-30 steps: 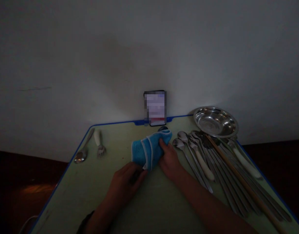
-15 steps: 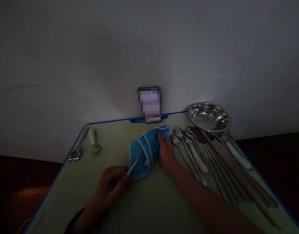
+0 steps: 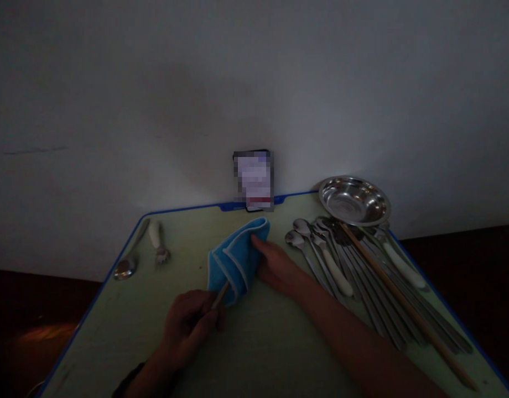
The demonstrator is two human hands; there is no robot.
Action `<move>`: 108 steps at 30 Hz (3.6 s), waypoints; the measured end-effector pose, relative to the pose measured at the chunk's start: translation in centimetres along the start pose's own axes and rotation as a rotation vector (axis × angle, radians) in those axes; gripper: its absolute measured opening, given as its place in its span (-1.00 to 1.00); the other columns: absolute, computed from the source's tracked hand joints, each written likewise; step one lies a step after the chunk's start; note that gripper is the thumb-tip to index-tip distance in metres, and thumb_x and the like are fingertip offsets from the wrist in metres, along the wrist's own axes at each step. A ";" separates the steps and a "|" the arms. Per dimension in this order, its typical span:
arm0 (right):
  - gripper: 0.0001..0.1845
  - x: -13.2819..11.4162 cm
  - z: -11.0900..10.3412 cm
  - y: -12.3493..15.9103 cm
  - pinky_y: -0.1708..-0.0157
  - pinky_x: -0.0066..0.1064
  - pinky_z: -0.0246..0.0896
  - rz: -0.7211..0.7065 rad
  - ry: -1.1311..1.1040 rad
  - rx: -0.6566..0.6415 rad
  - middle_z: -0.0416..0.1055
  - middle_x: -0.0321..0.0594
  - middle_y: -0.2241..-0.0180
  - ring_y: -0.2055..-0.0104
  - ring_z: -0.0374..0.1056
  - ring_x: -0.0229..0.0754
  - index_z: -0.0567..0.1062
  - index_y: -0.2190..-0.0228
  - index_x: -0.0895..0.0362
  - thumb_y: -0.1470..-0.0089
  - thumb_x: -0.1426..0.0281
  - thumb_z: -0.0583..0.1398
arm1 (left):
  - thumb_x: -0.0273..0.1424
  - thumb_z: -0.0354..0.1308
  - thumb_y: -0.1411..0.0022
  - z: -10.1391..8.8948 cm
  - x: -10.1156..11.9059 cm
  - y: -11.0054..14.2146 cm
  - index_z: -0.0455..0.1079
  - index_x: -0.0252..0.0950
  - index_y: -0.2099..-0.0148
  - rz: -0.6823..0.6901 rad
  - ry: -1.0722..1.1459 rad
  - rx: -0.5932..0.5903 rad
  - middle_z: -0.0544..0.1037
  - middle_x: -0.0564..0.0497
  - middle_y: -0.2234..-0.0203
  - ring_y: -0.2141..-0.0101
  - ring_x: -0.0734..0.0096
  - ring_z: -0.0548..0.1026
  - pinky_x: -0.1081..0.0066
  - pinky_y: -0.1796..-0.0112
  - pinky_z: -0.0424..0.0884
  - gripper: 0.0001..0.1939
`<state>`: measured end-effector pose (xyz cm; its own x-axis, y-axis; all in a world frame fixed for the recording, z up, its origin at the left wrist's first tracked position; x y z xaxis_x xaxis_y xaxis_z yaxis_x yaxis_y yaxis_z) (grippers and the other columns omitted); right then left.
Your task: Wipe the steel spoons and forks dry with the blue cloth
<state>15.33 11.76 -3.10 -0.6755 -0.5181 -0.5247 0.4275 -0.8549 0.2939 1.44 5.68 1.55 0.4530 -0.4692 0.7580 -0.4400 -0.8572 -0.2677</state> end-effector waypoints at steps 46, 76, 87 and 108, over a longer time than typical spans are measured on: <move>-0.75 -1.2 -0.6 -0.6 0.01 -0.21 0.16 -0.297 -0.085 0.159 0.50 -0.27 0.22 -0.01 0.28 -0.12 0.48 0.34 0.06 0.06 0.19 0.21 | -0.34 -0.18 -0.29 0.7 -1.1 -0.1 0.14 -0.26 0.47 -0.273 -0.014 -0.032 0.19 0.17 0.72 0.69 0.54 0.22 0.52 0.62 0.12 -0.72; -0.74 -1.2 0.0 -0.4 0.00 -0.16 0.16 -0.155 -0.152 0.119 0.51 -0.24 0.22 0.02 0.32 -0.11 0.45 0.24 0.07 -0.02 0.25 0.13 | -0.29 -0.19 -0.28 0.9 -1.8 0.1 0.13 -0.27 0.55 -0.340 -0.035 -0.011 0.17 0.15 0.72 0.67 0.52 0.22 0.47 0.56 0.11 -0.64; -0.76 -0.6 -0.7 0.2 0.14 -0.21 0.27 -0.143 0.122 0.214 0.53 -0.25 0.42 0.23 0.42 -0.11 0.49 0.39 0.14 0.15 0.28 0.29 | -0.37 -0.18 -0.29 1.1 -1.0 0.1 0.19 -0.29 0.50 -0.226 -0.115 -0.081 0.27 0.12 0.70 0.64 0.50 0.30 0.47 0.53 0.14 -0.68; -0.69 -1.2 -0.8 0.3 0.26 -0.30 0.30 -0.299 0.304 0.258 0.51 -0.29 0.41 0.32 0.42 -0.17 0.45 0.38 0.12 0.17 0.20 0.28 | -0.37 -0.20 -0.31 1.4 -0.9 0.4 0.19 -0.29 0.46 -0.192 -0.096 -0.151 0.29 0.10 0.66 0.60 0.47 0.31 0.45 0.48 0.19 -0.69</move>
<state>16.74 12.14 -3.01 -0.5238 -0.2509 -0.8141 0.0533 -0.9634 0.2627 1.95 5.42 -0.08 0.6081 -0.3252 0.7242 -0.4464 -0.8944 -0.0268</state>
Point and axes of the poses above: each hand's wrist, its own y-axis away from the middle knuckle, its own z-axis out of the palm, x = y × z, the point moved 4 cm from there along -y, towards the middle knuckle
